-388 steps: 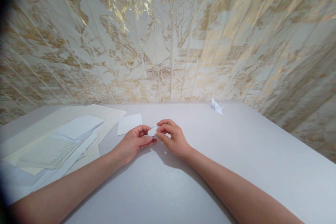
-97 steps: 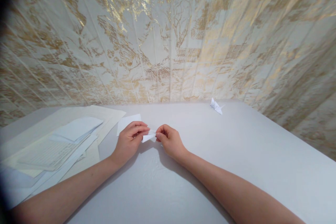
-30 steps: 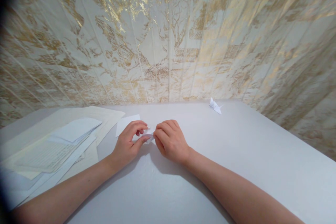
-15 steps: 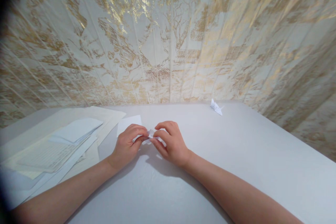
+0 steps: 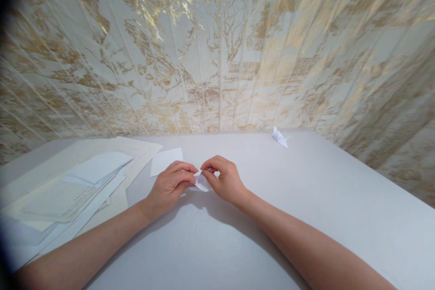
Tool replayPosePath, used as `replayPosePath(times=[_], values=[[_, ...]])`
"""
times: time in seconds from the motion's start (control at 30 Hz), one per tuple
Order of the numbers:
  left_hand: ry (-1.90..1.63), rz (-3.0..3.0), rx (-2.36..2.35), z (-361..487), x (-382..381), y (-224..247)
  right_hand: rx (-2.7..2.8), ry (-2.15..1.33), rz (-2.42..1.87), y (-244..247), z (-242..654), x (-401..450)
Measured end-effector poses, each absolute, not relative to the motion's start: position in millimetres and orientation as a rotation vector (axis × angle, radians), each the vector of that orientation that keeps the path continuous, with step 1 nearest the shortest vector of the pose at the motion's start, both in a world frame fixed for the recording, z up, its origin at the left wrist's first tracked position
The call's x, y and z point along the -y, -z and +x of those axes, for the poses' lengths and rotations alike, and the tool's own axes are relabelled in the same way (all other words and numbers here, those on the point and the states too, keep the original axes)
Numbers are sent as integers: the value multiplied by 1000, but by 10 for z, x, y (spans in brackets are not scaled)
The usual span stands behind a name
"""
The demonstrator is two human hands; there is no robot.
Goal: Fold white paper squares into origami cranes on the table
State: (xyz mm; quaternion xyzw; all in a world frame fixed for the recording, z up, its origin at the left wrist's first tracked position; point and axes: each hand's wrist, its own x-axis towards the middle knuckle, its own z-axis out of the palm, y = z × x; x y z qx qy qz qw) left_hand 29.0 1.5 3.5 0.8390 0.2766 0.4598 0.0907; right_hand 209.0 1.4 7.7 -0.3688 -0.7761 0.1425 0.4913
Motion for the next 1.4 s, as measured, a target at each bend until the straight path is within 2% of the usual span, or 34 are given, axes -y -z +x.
replayPosePath(times=[0.17,0.33,0.63,1.2,1.4], values=[[-1252,2225,-827,298,28,-84,1884,-310,-866,-38,2083,-10],[-1196,1927,-1137,312,1,-103,1949,-210,-788,9,2073,15],[-1210,2282,-1200,329,-19,-102,2000,-32,-731,11,2069,45],[-1212,2326,-1290,380,3,-34,2006,-120,-717,42,2054,17],[-1316,2291,-1338,371,13,-52,1832,-160,-828,32,2024,56]])
